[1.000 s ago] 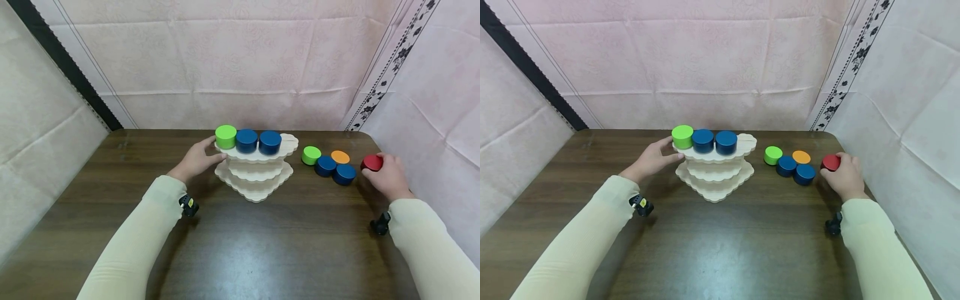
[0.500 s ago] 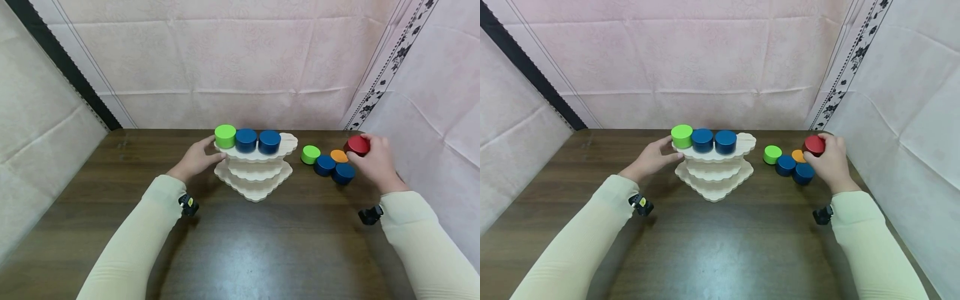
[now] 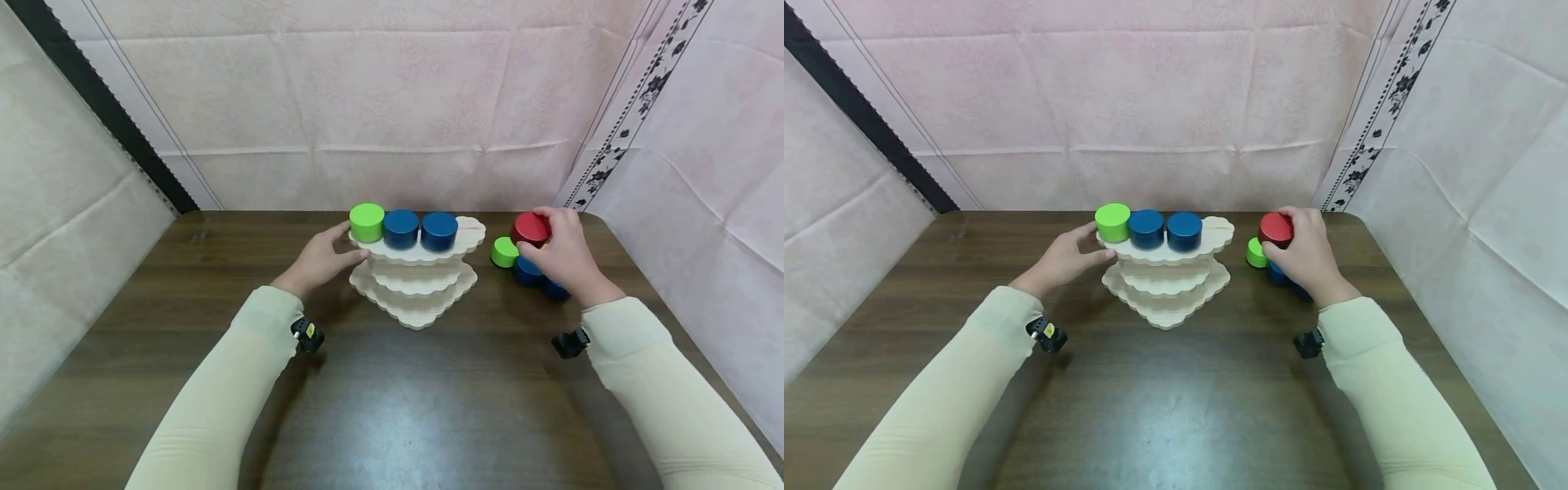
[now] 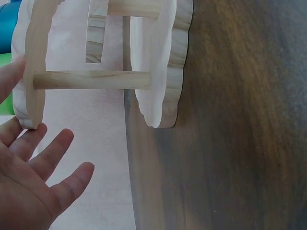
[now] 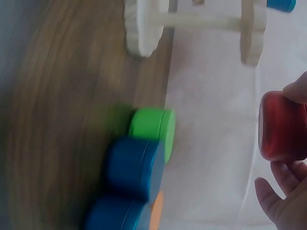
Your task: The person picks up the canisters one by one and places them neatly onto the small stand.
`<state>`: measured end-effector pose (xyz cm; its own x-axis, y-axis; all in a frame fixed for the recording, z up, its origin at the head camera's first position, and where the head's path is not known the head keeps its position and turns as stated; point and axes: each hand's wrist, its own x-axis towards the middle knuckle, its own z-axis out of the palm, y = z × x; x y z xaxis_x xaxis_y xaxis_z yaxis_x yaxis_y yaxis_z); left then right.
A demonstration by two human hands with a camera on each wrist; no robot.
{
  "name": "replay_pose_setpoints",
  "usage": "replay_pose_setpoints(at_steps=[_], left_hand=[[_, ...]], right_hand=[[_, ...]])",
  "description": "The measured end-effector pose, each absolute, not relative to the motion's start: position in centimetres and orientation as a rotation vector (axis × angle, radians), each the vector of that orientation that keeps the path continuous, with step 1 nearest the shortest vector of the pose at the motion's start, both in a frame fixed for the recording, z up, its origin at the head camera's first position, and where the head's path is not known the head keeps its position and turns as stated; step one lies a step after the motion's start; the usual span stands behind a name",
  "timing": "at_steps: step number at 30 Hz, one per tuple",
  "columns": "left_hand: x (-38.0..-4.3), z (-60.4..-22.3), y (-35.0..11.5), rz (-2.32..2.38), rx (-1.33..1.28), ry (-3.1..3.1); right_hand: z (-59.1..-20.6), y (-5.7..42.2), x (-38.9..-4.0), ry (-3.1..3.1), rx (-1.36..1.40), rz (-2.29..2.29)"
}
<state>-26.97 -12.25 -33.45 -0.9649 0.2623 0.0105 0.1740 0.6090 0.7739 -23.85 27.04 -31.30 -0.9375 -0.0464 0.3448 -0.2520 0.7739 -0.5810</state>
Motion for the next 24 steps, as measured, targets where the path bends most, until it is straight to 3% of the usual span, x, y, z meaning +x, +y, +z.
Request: replay_pose_setpoints(at_steps=[24], left_hand=[[-26.7, -33.2, -12.2, 1.296, 0.403, 2.735]], right_hand=[[-30.4, 21.4, -25.1, -2.719, 0.412, 1.009]])
